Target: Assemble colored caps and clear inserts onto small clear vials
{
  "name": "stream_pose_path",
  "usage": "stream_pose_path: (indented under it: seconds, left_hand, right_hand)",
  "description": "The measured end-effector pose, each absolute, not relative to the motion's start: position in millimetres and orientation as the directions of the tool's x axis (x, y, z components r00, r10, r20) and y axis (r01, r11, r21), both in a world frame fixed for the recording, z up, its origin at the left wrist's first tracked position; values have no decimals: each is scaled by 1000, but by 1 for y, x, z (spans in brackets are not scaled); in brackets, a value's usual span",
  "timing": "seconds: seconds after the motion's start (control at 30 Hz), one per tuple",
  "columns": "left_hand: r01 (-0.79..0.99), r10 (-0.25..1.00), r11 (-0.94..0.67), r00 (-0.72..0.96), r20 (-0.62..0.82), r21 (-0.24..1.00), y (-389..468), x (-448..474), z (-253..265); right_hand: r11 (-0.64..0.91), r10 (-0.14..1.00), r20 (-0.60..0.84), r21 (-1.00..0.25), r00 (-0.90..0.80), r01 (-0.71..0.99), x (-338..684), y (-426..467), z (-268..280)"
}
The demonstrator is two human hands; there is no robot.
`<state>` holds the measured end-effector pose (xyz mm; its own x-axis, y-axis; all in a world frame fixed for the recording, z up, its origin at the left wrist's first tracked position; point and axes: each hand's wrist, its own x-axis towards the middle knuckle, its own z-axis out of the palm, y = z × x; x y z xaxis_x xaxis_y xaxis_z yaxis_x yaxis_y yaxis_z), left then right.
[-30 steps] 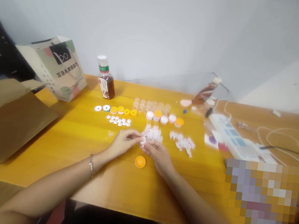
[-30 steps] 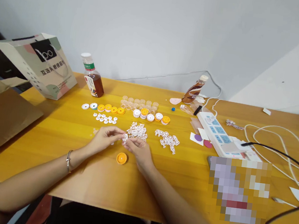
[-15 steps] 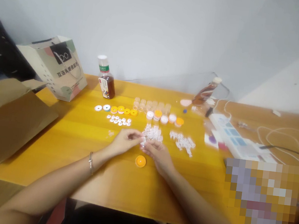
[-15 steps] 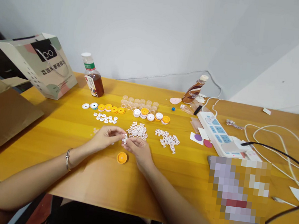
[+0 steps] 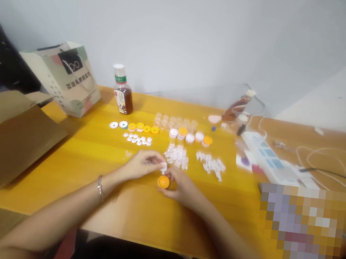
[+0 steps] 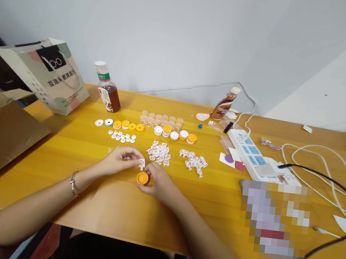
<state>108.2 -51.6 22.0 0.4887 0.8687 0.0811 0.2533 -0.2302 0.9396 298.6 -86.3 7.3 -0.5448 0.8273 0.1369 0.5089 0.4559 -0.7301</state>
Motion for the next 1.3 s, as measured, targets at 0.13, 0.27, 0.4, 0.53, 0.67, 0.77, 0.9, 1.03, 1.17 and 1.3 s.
stream_pose_path:
  seconds: [0.13, 0.27, 0.4, 0.53, 0.67, 0.77, 0.9, 1.03, 1.17, 1.3]
  left_hand:
    - [297, 794, -308, 604, 71, 904, -56, 108, 22]
    - [337, 778, -367, 623, 87, 867, -57, 109, 18]
    - [366, 749, -484, 643, 160, 795, -59, 110, 21]
    - [356, 700, -558, 688, 194, 749, -62, 109, 26]
    - [336, 663, -590, 721, 202, 734, -66, 109, 25]
    - [321, 646, -598, 736, 204, 735, -67, 110, 23]
    - [313, 651, -575, 735, 191, 756, -67, 110, 22]
    - [329, 665, -560, 726, 175, 760, -66, 108, 23]
    - [346, 673, -554, 721, 163, 757, -63, 105, 22]
    - [355, 713, -524, 680, 171, 774, -61, 104, 21]
  right_hand:
    - [446, 850, 164, -732, -501, 515, 297, -81, 1]
    - [454, 848, 186, -739, -497, 498, 298, -79, -4]
    - [455, 849, 198, -744, -490, 489, 298, -78, -6]
    - [450, 851, 190, -744, -489, 494, 298, -78, -6]
    - [454, 847, 188, -742, -497, 493, 298, -78, -7]
    - [465, 843, 202, -739, -498, 487, 298, -77, -10]
    - [482, 836, 219, -731, -503, 483, 298, -77, -13]
    - [498, 830, 233, -718, -506, 486, 298, -77, -12]
    - [479, 833, 207, -734, -512, 482, 298, -78, -9]
    - [399, 860, 175, -817, -479, 417, 299, -80, -5]
